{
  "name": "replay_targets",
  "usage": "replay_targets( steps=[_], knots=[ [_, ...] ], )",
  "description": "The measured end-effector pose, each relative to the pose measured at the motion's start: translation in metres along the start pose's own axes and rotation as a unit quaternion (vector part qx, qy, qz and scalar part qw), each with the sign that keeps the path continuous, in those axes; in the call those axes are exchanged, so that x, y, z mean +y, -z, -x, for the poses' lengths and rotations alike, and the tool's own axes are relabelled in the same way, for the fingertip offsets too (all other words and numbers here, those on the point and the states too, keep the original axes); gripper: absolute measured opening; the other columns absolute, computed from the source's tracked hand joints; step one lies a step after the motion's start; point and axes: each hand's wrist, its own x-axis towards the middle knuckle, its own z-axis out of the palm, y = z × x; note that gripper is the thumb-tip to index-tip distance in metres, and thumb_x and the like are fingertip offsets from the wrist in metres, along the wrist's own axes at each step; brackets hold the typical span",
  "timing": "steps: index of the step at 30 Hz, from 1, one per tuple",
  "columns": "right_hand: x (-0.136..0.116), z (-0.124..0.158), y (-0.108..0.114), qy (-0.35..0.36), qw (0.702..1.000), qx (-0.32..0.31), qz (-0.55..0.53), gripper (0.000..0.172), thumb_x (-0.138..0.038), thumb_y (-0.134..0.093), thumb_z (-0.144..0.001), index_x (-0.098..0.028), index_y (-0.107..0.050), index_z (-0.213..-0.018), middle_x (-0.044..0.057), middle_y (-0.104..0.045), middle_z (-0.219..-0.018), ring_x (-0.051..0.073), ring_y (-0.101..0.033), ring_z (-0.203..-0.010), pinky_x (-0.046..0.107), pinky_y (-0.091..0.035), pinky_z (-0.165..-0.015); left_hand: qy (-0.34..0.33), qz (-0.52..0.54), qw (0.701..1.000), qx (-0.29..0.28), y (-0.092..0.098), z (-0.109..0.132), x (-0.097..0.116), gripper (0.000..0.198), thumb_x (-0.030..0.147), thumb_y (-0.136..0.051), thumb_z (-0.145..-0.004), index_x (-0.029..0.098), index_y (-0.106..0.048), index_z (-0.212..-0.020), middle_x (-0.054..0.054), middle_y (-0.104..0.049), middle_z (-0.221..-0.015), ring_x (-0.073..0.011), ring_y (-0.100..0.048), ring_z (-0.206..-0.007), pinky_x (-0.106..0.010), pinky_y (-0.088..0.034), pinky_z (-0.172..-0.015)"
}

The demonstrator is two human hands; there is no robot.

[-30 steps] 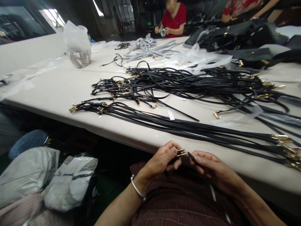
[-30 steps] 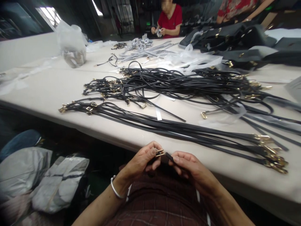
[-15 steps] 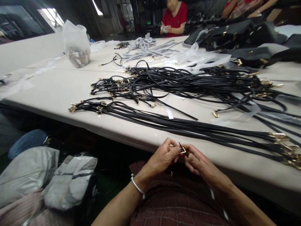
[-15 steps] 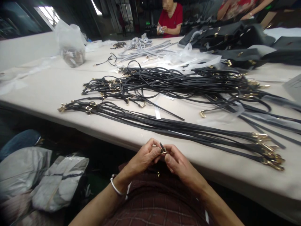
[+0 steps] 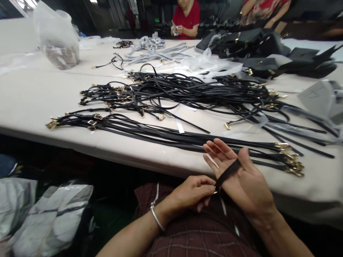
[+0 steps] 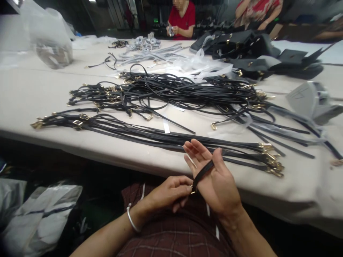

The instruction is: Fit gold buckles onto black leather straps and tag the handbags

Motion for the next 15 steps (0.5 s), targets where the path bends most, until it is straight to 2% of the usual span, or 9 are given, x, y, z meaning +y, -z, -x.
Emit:
replay_targets(
  steps=[2,4,7,11,15],
  knots=[
    [-0.008,0.000,0.005,-0.004,0.999,0.006,-0.042,0.051,-0.061,-0.040,-0.098,-0.025,-0.070,-0.117,0.004,-0.064,-0.135,0.025,-0.045,-0.138,0.044,-0.039,-0.116,0.014,0.019,1.000,0.002,-0.001,-0.002,-0.001,0.026,0.042,-0.058,-0.085,0.017,-0.058,-0.093,0.006,-0.053,-0.058,-0.0057,-0.040,-0.038,-0.018,-0.025,-0.037],
    [-0.011,0.001,0.015,-0.009,0.999,0.014,-0.052,0.050,-0.061,-0.044,-0.097,-0.024,-0.069,-0.119,0.005,-0.064,-0.135,0.026,-0.046,-0.137,0.045,-0.043,-0.114,0.015,0.012,0.999,0.036,0.000,-0.003,0.000,0.023,0.041,-0.059,-0.083,0.019,-0.054,-0.085,0.007,-0.052,-0.056,-0.0056,-0.037,-0.038,-0.018,-0.024,-0.037],
    [-0.010,0.007,0.034,-0.026,0.999,0.029,-0.003,0.044,-0.054,-0.060,-0.092,-0.021,-0.069,-0.121,0.007,-0.067,-0.130,0.026,-0.052,-0.131,0.041,-0.048,-0.109,-0.005,-0.020,0.996,0.088,0.003,-0.002,0.002,0.024,0.041,-0.059,-0.083,0.018,-0.052,-0.079,0.008,-0.047,-0.054,-0.0054,-0.033,-0.040,-0.019,-0.021,-0.039],
    [-0.001,0.019,0.052,-0.087,0.991,0.020,0.100,0.036,-0.037,-0.076,-0.084,-0.021,-0.071,-0.116,0.009,-0.073,-0.115,0.022,-0.066,-0.108,0.032,-0.053,-0.097,-0.048,-0.063,0.990,0.115,0.007,0.000,0.001,0.026,0.040,-0.059,-0.084,0.018,-0.051,-0.074,0.007,-0.044,-0.056,-0.0067,-0.033,-0.048,-0.021,-0.024,-0.047],
    [0.007,0.026,0.054,-0.123,0.983,0.019,0.137,0.034,-0.037,-0.082,-0.079,-0.018,-0.075,-0.107,0.008,-0.077,-0.094,0.018,-0.069,-0.087,0.028,-0.056,-0.083,-0.070,-0.119,0.982,0.133,0.008,0.002,-0.001,0.024,0.038,-0.058,-0.085,0.017,-0.052,-0.075,0.006,-0.045,-0.062,-0.0082,-0.034,-0.055,-0.023,-0.026,-0.051]
  ],
)
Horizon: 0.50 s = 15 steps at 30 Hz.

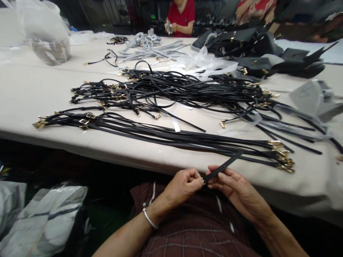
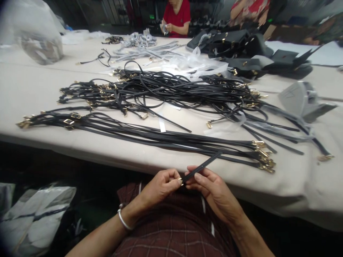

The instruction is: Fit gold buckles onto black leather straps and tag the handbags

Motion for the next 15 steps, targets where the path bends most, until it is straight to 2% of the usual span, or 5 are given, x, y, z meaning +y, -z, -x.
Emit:
replay_targets(
  steps=[6,12,15],
  knots=[
    [0.0027,-0.0037,-0.0013,-0.029,0.999,0.017,0.017,0.032,-0.036,-0.087,-0.072,-0.017,-0.076,-0.095,0.007,-0.077,-0.085,0.017,-0.072,-0.074,0.026,-0.060,-0.072,-0.014,-0.039,0.999,0.020,0.0014,0.0034,0.0033,0.019,0.032,-0.058,-0.084,0.015,-0.056,-0.075,0.005,-0.048,-0.065,-0.0091,-0.038,-0.060,-0.022,-0.029,-0.055],
    [0.0056,-0.0073,-0.0005,-0.059,0.997,0.044,-0.021,0.031,-0.036,-0.090,-0.069,-0.015,-0.076,-0.088,0.007,-0.076,-0.078,0.022,-0.074,-0.075,0.030,-0.064,-0.070,0.004,0.030,1.000,0.001,0.0021,0.0034,-0.0008,0.016,0.030,-0.056,-0.085,0.015,-0.060,-0.087,0.004,-0.056,-0.061,-0.0092,-0.048,-0.054,-0.021,-0.036,-0.054],
    [0.0062,-0.0065,-0.0017,-0.063,0.996,0.048,-0.035,0.030,-0.034,-0.091,-0.069,-0.015,-0.076,-0.088,0.007,-0.076,-0.078,0.024,-0.075,-0.077,0.031,-0.064,-0.071,0.002,0.049,0.999,-0.005,0.0024,0.0029,-0.0006,0.019,0.032,-0.057,-0.087,0.015,-0.059,-0.094,0.002,-0.063,-0.064,-0.0074,-0.046,-0.048,-0.019,-0.034,-0.049]
  ],
)
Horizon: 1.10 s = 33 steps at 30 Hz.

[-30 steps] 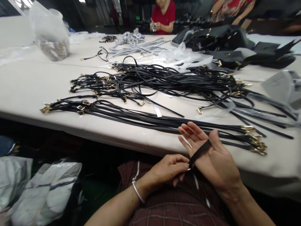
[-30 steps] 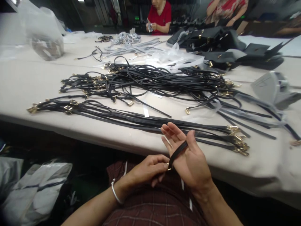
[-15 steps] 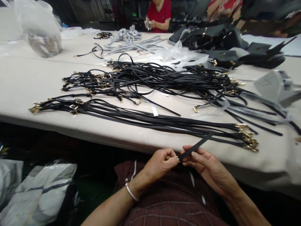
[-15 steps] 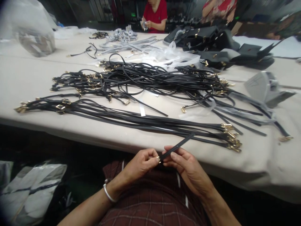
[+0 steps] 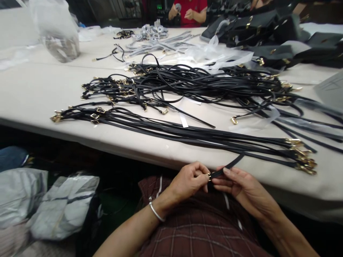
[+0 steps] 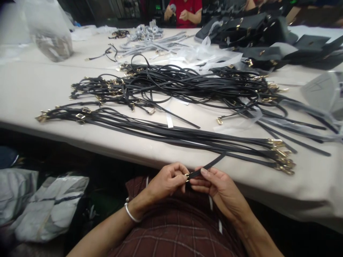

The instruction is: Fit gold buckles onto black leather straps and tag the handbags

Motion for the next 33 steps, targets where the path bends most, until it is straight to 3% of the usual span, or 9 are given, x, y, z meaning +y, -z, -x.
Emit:
replay_targets(
  steps=[9,17,21,23,25,27,29,31,33],
  knots=[
    [0.000,0.003,0.001,-0.005,1.000,-0.014,-0.010,0.029,-0.036,-0.089,-0.070,-0.017,-0.077,-0.088,0.007,-0.077,-0.081,0.022,-0.074,-0.078,0.030,-0.064,-0.072,0.008,0.012,1.000,-0.008,-0.001,-0.001,0.005,0.030,0.033,-0.058,-0.086,0.015,-0.054,-0.109,0.002,-0.066,-0.066,-0.0056,-0.039,-0.040,-0.017,-0.031,-0.041],
    [0.000,0.008,-0.007,0.053,0.992,0.029,0.109,0.038,-0.045,-0.089,-0.068,-0.016,-0.078,-0.090,0.009,-0.077,-0.087,0.020,-0.073,-0.076,0.018,-0.056,-0.057,-0.013,-0.007,1.000,0.010,-0.002,0.004,0.008,0.037,0.034,-0.062,-0.086,0.014,-0.057,-0.116,0.001,-0.066,-0.066,-0.0102,-0.052,-0.056,-0.020,-0.037,-0.055],
    [0.004,0.012,-0.006,0.097,0.976,0.060,0.185,0.039,-0.050,-0.084,-0.071,-0.020,-0.078,-0.095,0.008,-0.078,-0.088,0.023,-0.073,-0.078,0.024,-0.057,-0.062,-0.005,-0.025,1.000,0.009,-0.001,0.002,0.007,0.038,0.035,-0.062,-0.086,0.014,-0.056,-0.117,0.000,-0.067,-0.067,-0.0134,-0.058,-0.063,-0.022,-0.040,-0.059],
    [0.009,0.017,-0.008,0.141,0.948,0.093,0.270,0.036,-0.052,-0.079,-0.076,-0.023,-0.079,-0.098,0.008,-0.078,-0.088,0.027,-0.073,-0.080,0.033,-0.060,-0.068,-0.001,-0.025,1.000,0.010,-0.001,0.001,0.006,0.036,0.032,-0.062,-0.085,0.015,-0.055,-0.117,0.001,-0.066,-0.066,-0.0140,-0.059,-0.065,-0.022,-0.041,-0.061],
    [0.015,0.023,-0.012,0.227,0.892,0.112,0.374,0.027,-0.048,-0.074,-0.082,-0.028,-0.080,-0.099,0.007,-0.079,-0.092,0.031,-0.073,-0.084,0.041,-0.060,-0.077,0.000,-0.029,1.000,0.013,-0.001,-0.001,0.006,0.036,0.029,-0.060,-0.085,0.015,-0.055,-0.117,0.002,-0.065,-0.065,-0.0134,-0.057,-0.062,-0.022,-0.040,-0.059],
    [0.019,0.029,-0.015,0.344,0.815,0.086,0.459,0.021,-0.036,-0.071,-0.085,-0.033,-0.079,-0.105,0.005,-0.078,-0.099,0.031,-0.073,-0.090,0.043,-0.059,-0.085,-0.009,-0.052,0.998,0.023,-0.001,-0.002,0.006,0.034,0.025,-0.059,-0.084,0.016,-0.055,-0.117,0.004,-0.062,-0.064,-0.0123,-0.054,-0.060,-0.022,-0.038,-0.059],
    [0.017,0.033,-0.017,0.421,0.750,0.022,0.510,0.031,-0.024,-0.068,-0.087,-0.035,-0.074,-0.115,0.002,-0.077,-0.107,0.029,-0.072,-0.095,0.040,-0.057,-0.091,-0.027,-0.085,0.995,0.034,0.000,-0.002,0.005,0.032,0.023,-0.059,-0.084,0.017,-0.056,-0.115,0.005,-0.060,-0.065,-0.0119,-0.053,-0.062,-0.022,-0.039,-0.062],
    [0.008,0.034,-0.015,0.421,0.728,-0.031,0.540,0.036,-0.021,-0.065,-0.088,-0.035,-0.071,-0.121,0.002,-0.075,-0.113,0.028,-0.071,-0.099,0.038,-0.057,-0.093,-0.042,-0.096,0.994,0.026,0.001,-0.001,0.005,0.030,0.024,-0.060,-0.085,0.018,-0.056,-0.114,0.005,-0.060,-0.067,-0.0120,-0.053,-0.065,-0.022,-0.039,-0.065],
    [-0.005,0.031,-0.011,0.357,0.761,-0.048,0.540,0.027,-0.030,-0.065,-0.090,-0.033,-0.075,-0.115,0.004,-0.076,-0.108,0.028,-0.071,-0.097,0.038,-0.057,-0.090,-0.040,-0.063,0.997,-0.013,0.003,0.001,0.007,0.027,0.029,-0.059,-0.088,0.018,-0.054,-0.113,0.003,-0.062,-0.072,-0.0122,-0.054,-0.067,-0.022,-0.040,-0.066]
  ],
)
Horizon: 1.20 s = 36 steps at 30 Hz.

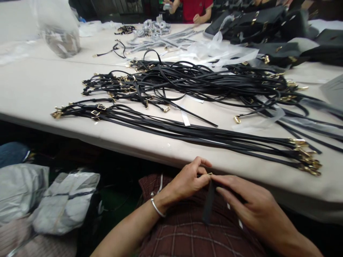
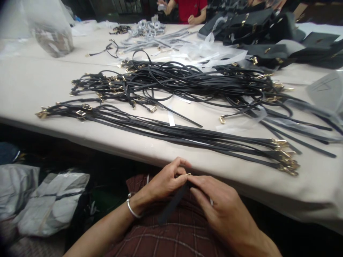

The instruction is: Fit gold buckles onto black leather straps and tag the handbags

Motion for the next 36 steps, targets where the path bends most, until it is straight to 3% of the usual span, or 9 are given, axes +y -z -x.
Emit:
replay_targets(
  steps=[4,10,15,18,21,25,29,32,36],
  knots=[
    [0.007,-0.019,0.008,-0.157,0.976,-0.014,-0.150,0.026,-0.049,-0.070,-0.086,-0.027,-0.074,-0.099,0.005,-0.075,-0.097,0.027,-0.069,-0.091,0.035,-0.056,-0.081,0.006,0.086,0.995,-0.051,0.004,0.005,0.009,0.028,0.037,-0.066,-0.087,0.018,-0.051,-0.101,-0.001,-0.066,-0.081,-0.0144,-0.059,-0.075,-0.024,-0.042,-0.069],
    [0.006,-0.028,-0.024,-0.237,0.906,-0.084,-0.342,0.044,-0.057,-0.066,-0.087,-0.025,-0.057,-0.115,-0.001,-0.064,-0.075,0.018,-0.059,-0.065,0.027,-0.046,-0.059,0.005,0.082,0.994,-0.079,0.016,0.015,0.018,0.040,0.026,-0.080,-0.072,0.020,-0.056,-0.104,-0.002,-0.067,-0.095,-0.0177,-0.061,-0.085,-0.026,-0.045,-0.074],
    [0.014,-0.024,-0.036,-0.268,0.889,-0.042,-0.368,0.051,-0.056,-0.070,-0.084,-0.025,-0.056,-0.123,-0.004,-0.057,-0.067,0.015,-0.051,-0.058,0.026,-0.041,-0.055,-0.036,-0.018,0.999,0.034,0.018,0.015,0.014,0.020,0.027,-0.072,-0.081,0.020,-0.066,-0.099,-0.001,-0.069,-0.094,-0.0184,-0.062,-0.090,-0.027,-0.046,-0.083],
    [0.016,-0.028,-0.032,-0.243,0.920,-0.043,-0.305,0.046,-0.056,-0.065,-0.088,-0.026,-0.060,-0.123,0.001,-0.066,-0.086,0.018,-0.059,-0.073,0.028,-0.047,-0.066,-0.082,-0.008,0.995,0.050,0.018,0.012,0.010,0.013,0.025,-0.072,-0.082,0.017,-0.071,-0.093,-0.003,-0.071,-0.096,-0.0198,-0.063,-0.095,-0.028,-0.045,-0.091],
    [0.007,-0.042,-0.025,-0.131,0.968,-0.063,-0.203,0.039,-0.051,-0.064,-0.090,-0.028,-0.066,-0.121,0.006,-0.067,-0.117,0.025,-0.060,-0.108,0.037,-0.046,-0.095,-0.079,0.033,0.996,0.028,0.017,0.011,0.008,0.017,0.026,-0.072,-0.082,0.015,-0.073,-0.095,-0.004,-0.072,-0.098,-0.0214,-0.064,-0.097,-0.030,-0.048,-0.090],
    [-0.023,-0.070,-0.019,-0.017,0.976,-0.098,-0.194,0.026,-0.046,-0.063,-0.092,-0.030,-0.075,-0.109,0.004,-0.069,-0.119,0.024,-0.059,-0.114,0.037,-0.042,-0.102,-0.072,0.049,0.996,0.035,0.013,0.012,0.010,0.033,0.029,-0.074,-0.080,0.015,-0.070,-0.110,-0.007,-0.072,-0.103,-0.0235,-0.065,-0.096,-0.031,-0.052,-0.083],
    [-0.049,-0.088,-0.018,-0.034,0.946,-0.167,-0.277,0.024,-0.046,-0.071,-0.085,-0.023,-0.077,-0.082,0.006,-0.073,-0.107,0.025,-0.064,-0.102,0.036,-0.046,-0.094,-0.089,-0.003,0.993,0.079,0.013,0.014,0.008,0.041,0.031,-0.078,-0.076,0.014,-0.069,-0.112,-0.007,-0.072,-0.103,-0.0238,-0.066,-0.095,-0.029,-0.053,-0.078],
    [-0.054,-0.089,-0.013,-0.091,0.923,-0.211,-0.308,0.029,-0.048,-0.075,-0.080,-0.019,-0.074,-0.079,0.007,-0.073,-0.099,0.027,-0.065,-0.097,0.036,-0.047,-0.088,-0.097,-0.004,0.990,0.102,0.018,0.018,0.003,0.031,0.033,-0.075,-0.081,0.012,-0.071,-0.103,-0.007,-0.072,-0.097,-0.0226,-0.067,-0.089,-0.028,-0.053,-0.074],
    [-0.044,-0.083,0.002,-0.145,0.927,-0.167,-0.304,0.037,-0.048,-0.073,-0.081,-0.019,-0.058,-0.063,0.006,-0.066,-0.118,0.025,-0.061,-0.098,0.032,-0.046,-0.080,-0.150,0.008,0.980,0.134,0.026,0.024,-0.007,0.023,0.029,-0.078,-0.079,0.015,-0.074,-0.097,-0.004,-0.074,-0.096,-0.0212,-0.067,-0.092,-0.029,-0.051,-0.084]
  ],
)
